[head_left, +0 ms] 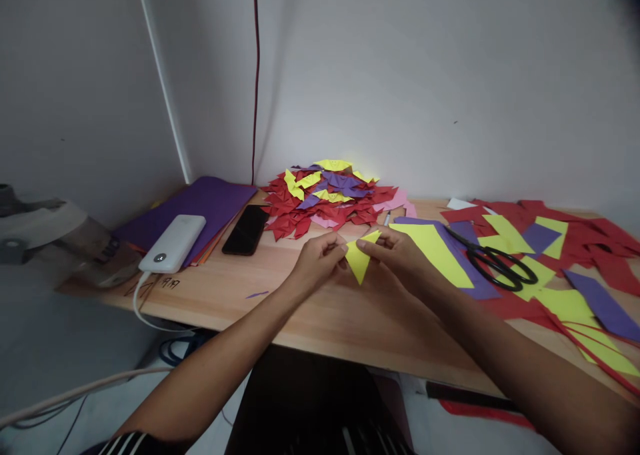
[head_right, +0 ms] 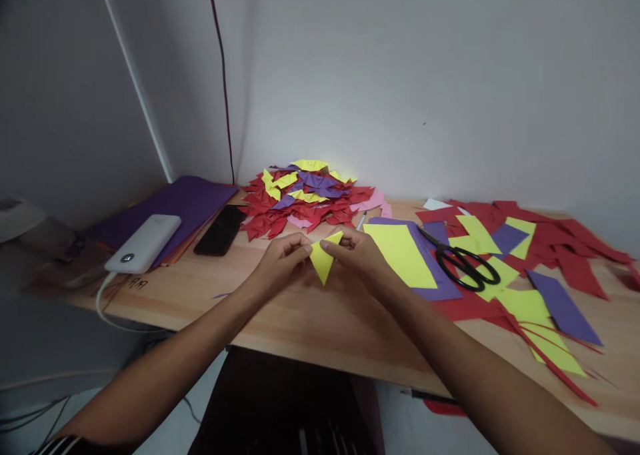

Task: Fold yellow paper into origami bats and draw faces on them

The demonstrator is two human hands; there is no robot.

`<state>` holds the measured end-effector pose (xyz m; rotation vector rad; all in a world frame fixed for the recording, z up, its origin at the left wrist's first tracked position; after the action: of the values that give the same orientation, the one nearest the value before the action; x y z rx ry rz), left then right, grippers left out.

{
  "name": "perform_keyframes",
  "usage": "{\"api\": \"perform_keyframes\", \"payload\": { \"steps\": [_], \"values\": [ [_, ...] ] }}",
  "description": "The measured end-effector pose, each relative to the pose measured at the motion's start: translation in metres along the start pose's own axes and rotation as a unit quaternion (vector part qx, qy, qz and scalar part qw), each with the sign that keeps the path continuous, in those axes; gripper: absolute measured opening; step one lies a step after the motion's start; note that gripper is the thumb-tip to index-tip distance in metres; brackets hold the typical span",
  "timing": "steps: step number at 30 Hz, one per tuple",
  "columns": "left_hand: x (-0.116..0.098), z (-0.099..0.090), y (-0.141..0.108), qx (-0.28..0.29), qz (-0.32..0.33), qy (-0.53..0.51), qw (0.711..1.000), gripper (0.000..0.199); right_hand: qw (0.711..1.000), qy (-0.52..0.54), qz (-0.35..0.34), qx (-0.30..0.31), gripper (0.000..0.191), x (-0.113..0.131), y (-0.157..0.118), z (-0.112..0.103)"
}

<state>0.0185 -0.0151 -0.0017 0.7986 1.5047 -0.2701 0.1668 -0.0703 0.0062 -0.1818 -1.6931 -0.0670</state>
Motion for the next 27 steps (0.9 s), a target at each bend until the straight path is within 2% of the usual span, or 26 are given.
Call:
{"api": "perform_keyframes", "payload": {
  "steps": [5,8,10,13,16,18,21,27],
  "values": [
    [0.001,-0.006,0.001,-0.022,0.025,0.039,0.999,0.020,0.998,-0.053,-0.014,-0.024,0.028,0.001,0.002,-0.006],
    [-0.001,-0.007,-0.001,-0.019,0.028,0.113,0.993,0.019,0.985,-0.127,-0.090,-0.080,0.028,0.007,0.001,-0.010],
    [-0.005,-0.007,-0.002,-0.014,0.040,0.163,0.986,0.018,0.956,-0.221,-0.160,-0.105,0.021,0.013,-0.002,-0.008],
    [-0.009,-0.004,-0.003,-0.005,0.057,0.201,0.978,0.017,0.902,-0.347,-0.241,-0.086,0.018,0.017,-0.007,0.004],
    [-0.012,-0.001,-0.005,0.001,0.071,0.234,0.970,0.019,0.851,-0.444,-0.270,-0.072,0.023,0.015,-0.008,0.012],
    [-0.013,0.001,-0.006,-0.002,0.078,0.257,0.963,0.020,0.832,-0.477,-0.275,-0.067,0.026,0.014,-0.008,0.015],
    [-0.014,0.003,-0.008,-0.010,0.083,0.260,0.962,0.020,0.839,-0.466,-0.274,-0.066,0.026,0.014,-0.008,0.014],
    [-0.007,0.001,-0.005,-0.011,0.069,0.201,0.977,0.017,0.915,-0.353,-0.189,-0.039,0.023,0.014,-0.008,0.007]
  ]
}}
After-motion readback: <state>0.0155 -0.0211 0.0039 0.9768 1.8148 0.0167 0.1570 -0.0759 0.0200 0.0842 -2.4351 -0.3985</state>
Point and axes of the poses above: each hand's wrist, its own y-axis towards the middle knuckle, its own z-axis out of the palm, x = y × z, the point moved 4 cm from there along y, towards the middle knuckle, and after that the axes turned 8 degrees about z, right-handed, at the moved point
